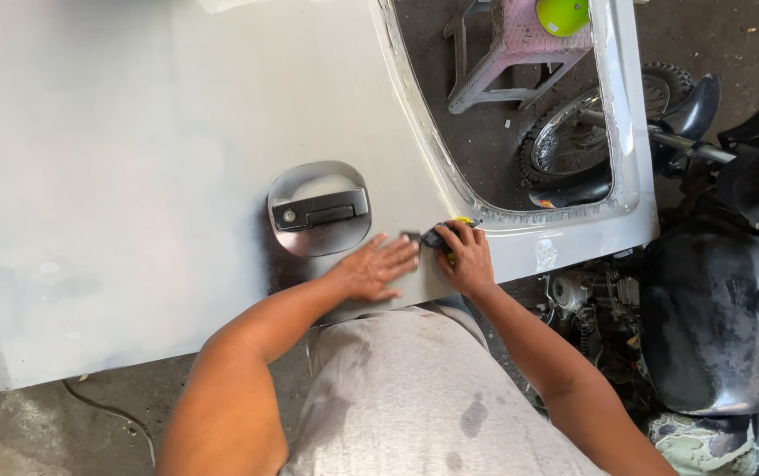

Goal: The person sands the surface of a white car door with a sanding block and wipes it with a yellow cloth. The person dips the sanding block and cloth into a green bucket of water and continues sanding and wiping the door.

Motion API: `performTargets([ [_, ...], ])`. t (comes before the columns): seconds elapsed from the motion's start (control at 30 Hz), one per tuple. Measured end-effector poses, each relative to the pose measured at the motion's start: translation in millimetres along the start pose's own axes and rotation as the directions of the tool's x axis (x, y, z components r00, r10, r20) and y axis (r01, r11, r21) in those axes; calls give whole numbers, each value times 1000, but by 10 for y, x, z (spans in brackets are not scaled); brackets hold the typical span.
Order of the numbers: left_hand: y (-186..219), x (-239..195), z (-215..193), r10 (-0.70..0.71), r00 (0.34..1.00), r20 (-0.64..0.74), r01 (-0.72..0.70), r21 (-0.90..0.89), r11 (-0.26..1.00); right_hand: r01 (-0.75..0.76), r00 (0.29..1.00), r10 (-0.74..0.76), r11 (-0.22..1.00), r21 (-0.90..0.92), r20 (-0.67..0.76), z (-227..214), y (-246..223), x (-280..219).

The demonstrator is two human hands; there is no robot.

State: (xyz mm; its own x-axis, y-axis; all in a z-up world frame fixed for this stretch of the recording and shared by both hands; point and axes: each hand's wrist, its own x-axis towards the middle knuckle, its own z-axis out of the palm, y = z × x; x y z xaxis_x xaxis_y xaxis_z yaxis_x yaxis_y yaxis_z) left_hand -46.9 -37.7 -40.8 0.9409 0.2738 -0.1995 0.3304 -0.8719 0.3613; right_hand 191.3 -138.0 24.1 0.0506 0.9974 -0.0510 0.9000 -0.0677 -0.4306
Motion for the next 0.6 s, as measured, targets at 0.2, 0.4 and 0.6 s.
performTargets([
  [0.2, -883, 115, -439, -407, 896, -175, 417, 20, 909, -25, 1000, 25, 1000, 4, 6, -21, -27, 18],
  [0.4, -524, 390, -636, -500, 855, -140, 509, 36, 860, -21, 1000, 21, 1000, 2, 3, 0, -23, 8],
  [0.6, -649, 431, -170, 134, 988, 78, -143, 123, 982, -15, 1000, 15, 1000, 1, -23, 69, 54, -76],
])
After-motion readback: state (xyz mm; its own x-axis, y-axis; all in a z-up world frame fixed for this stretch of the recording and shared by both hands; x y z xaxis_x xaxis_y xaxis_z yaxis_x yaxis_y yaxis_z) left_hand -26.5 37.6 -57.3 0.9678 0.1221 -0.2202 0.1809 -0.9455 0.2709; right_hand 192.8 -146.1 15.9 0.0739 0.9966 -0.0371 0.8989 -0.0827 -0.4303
